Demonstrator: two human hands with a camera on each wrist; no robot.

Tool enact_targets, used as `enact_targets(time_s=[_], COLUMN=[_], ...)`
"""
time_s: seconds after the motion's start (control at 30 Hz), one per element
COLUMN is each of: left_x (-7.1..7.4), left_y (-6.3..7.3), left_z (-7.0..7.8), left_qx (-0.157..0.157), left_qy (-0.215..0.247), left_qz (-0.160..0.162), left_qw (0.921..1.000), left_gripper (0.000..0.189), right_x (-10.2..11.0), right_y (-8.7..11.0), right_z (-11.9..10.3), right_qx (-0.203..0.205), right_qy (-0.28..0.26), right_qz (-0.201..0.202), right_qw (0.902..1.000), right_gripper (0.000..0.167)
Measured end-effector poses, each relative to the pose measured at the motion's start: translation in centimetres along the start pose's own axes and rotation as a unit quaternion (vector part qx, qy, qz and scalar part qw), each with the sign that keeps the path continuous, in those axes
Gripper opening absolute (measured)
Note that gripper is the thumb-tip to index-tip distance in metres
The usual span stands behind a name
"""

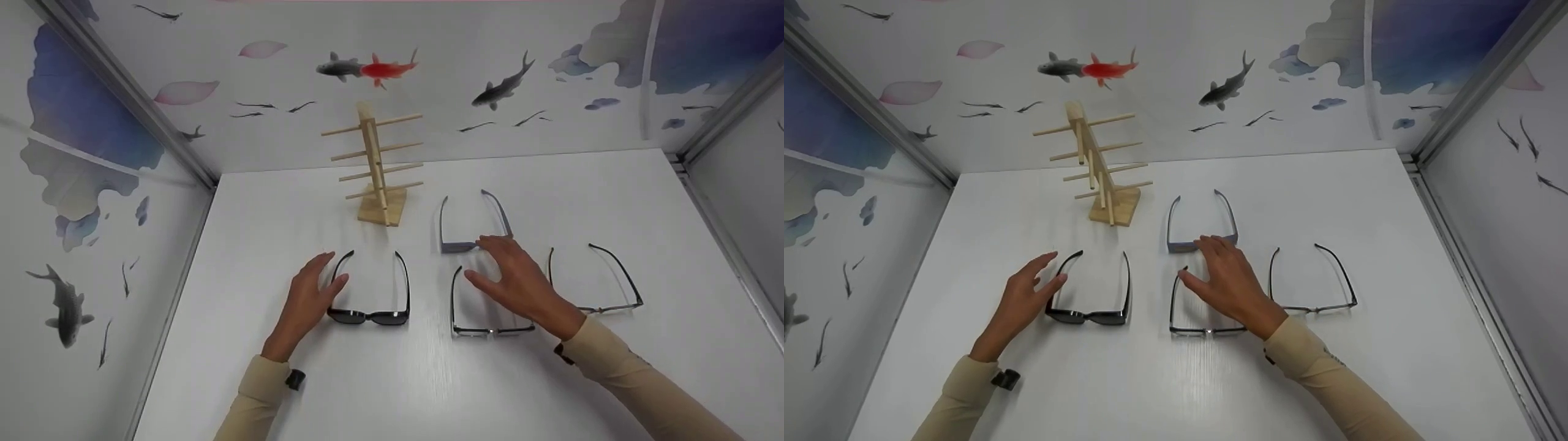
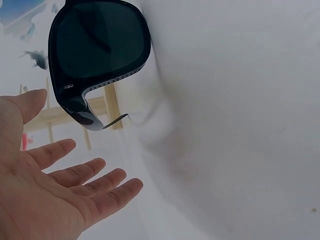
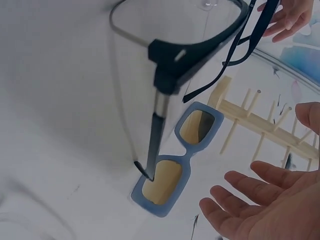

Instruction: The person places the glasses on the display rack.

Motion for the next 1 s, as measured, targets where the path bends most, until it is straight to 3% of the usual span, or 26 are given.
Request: enact_targets(time_s=[0.23,0.6,1.0], left_x=[-0.3,-0.3,-0.6], left_y=[0.4,1.3,2.4], left_z=[-0.4,-1.7,-2.9], left_qx=[-0.007,0.016,0.055], left_qy=[0.053,0.109,0.113], left_qz=[0.009,0.015,0.02], left_qw=[0.9985,0.9938,0.9919], left_gripper=[0.058,0.049,0.042], right_x=[-1.7,-3.9,-5.9], right_y=[0.0,0.0,0.1], right_z=[-0.7,-1.8,-2.3], right_qx=[-0.014,-0.016,-0.033], right_qy=[-0.051,-0.076,-0.154], right_qz=[-0.024,-0.045,-0.067], right_qw=[0.9983,0.996,0.9852], right_gripper=[0.063,0.057,0.055])
Point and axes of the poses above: each hand's wrist, its own y-axis away from the middle knuckle, its own x-axis out of the back of the hand, z = x × y, the point moved 9 cm from there along -y, towards the middle knuckle, and after that the axes turned 13 degrees about -y, right-handed, at the moved point
